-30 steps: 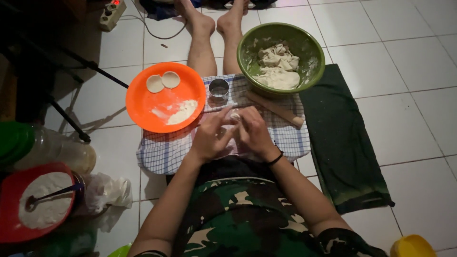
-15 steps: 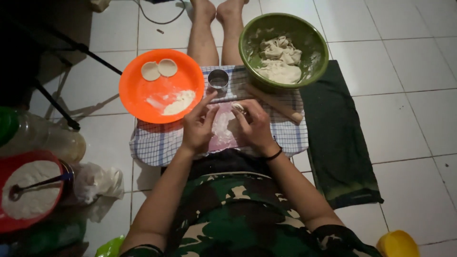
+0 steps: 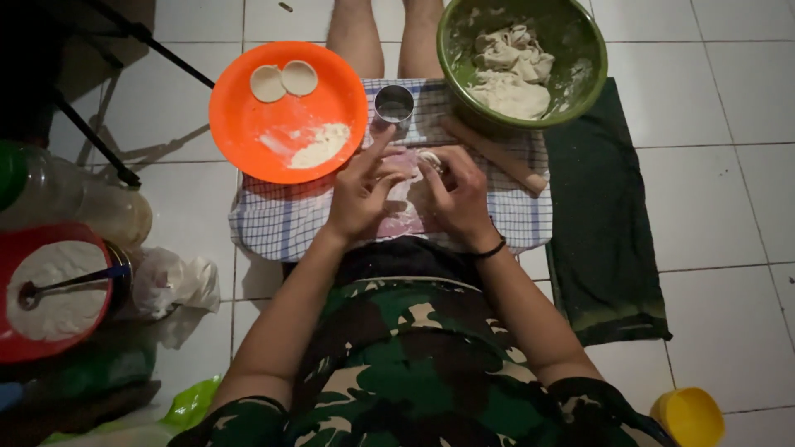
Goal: A person sitting on the floor is wrapping a filling into small dough discs and pinching the edges to seal them into dumplings.
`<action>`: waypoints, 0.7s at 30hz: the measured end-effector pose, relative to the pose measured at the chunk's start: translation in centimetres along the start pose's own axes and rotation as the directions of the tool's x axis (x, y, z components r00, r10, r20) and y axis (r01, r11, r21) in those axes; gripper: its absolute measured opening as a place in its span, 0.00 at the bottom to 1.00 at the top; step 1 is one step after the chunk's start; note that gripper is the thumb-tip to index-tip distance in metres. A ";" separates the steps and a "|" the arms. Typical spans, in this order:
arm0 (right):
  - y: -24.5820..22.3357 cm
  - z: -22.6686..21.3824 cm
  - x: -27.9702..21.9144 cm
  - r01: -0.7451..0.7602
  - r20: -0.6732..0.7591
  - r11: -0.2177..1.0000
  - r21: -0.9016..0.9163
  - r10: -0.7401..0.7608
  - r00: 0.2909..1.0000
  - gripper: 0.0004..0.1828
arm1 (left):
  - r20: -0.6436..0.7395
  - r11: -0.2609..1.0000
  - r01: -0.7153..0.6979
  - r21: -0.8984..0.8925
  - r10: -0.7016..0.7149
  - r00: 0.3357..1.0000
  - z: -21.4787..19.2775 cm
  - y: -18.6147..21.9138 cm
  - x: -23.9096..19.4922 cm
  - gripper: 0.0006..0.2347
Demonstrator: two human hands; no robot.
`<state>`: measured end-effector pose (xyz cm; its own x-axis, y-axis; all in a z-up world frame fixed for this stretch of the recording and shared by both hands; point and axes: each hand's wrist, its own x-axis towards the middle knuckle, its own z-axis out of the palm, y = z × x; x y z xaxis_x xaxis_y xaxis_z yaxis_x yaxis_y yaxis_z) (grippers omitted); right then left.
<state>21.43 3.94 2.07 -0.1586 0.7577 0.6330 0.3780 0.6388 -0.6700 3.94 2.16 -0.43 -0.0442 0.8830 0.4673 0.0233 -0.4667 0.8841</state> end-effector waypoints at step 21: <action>-0.4 -0.1 0.2 0.012 -0.034 0.999 0.039 -0.011 0.999 0.07 | 0.005 0.919 -0.277 0.282 0.287 0.958 0.0 1.6 0.7 0.14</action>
<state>21.31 3.86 2.50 -0.1318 0.7457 0.6531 0.3405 0.6528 -0.6766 3.92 2.06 1.32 -0.0311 0.7118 0.7017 0.3154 -0.6592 0.6826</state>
